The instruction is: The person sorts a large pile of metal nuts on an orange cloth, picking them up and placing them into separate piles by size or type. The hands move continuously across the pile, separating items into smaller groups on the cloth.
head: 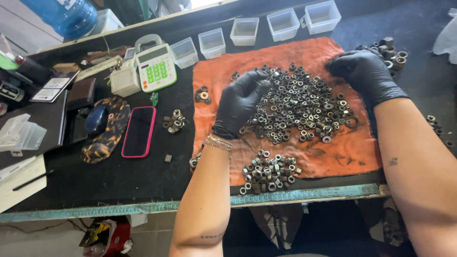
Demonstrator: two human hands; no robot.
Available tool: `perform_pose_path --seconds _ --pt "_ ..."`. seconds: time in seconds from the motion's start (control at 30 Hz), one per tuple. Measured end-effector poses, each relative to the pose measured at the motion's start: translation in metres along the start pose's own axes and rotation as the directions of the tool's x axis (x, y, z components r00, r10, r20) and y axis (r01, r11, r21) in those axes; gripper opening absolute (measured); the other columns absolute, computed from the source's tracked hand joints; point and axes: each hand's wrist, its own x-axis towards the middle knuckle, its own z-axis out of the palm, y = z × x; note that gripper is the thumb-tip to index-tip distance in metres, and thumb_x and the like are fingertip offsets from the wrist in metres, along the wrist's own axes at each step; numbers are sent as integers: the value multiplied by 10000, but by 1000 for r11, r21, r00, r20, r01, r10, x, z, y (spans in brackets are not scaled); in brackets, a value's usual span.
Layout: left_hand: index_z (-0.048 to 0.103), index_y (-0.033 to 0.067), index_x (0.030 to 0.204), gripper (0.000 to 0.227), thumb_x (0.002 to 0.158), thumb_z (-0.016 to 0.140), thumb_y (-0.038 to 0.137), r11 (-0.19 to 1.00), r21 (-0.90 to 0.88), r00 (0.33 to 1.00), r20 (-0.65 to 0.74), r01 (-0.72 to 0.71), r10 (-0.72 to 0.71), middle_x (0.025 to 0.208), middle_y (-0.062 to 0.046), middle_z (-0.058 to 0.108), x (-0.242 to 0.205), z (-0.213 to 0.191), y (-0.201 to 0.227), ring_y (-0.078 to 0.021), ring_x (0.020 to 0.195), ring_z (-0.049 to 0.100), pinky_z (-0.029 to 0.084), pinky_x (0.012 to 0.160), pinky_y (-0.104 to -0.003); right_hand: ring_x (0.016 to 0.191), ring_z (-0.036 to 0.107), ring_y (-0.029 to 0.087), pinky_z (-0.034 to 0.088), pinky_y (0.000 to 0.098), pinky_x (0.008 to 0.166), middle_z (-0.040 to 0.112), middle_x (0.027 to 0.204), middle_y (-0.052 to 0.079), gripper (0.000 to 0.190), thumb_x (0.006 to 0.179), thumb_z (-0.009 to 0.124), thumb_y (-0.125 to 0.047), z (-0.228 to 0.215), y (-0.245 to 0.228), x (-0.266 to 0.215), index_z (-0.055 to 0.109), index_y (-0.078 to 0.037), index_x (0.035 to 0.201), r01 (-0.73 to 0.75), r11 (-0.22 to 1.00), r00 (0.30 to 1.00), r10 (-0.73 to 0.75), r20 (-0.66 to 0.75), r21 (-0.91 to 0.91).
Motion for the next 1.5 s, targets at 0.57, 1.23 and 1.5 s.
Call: perform_pose_path --seconds 0.57,1.23,1.5 --pt "730 246 1070 183 910 679 321 743 659 992 -120 117 -50 818 40 708 2 -13 -8 -185 723 672 487 581 -396 957 730 229 519 391 968 793 1054 45 153 916 838 -68 -14 -67 23 823 -157 1039 231 970 972 -226 61 -77" --pt "740 277 1089 177 916 723 308 807 584 994 0 88 -108 920 39 786 0 -3 -14 -98 740 738 597 663 -294 701 520 88 441 273 628 691 844 -23 110 1012 759 -250 -3 -125 19 788 -155 1059 -484 829 864 402 303 280" --pt "510 305 1483 603 970 593 610 509 763 911 261 -398 321 1144 -37 771 -8 33 -52 -296 932 743 564 759 -449 936 682 112 546 270 945 769 1019 48 176 960 724 -154 -2 -163 17 751 -69 1112 -516 704 850 350 394 489"
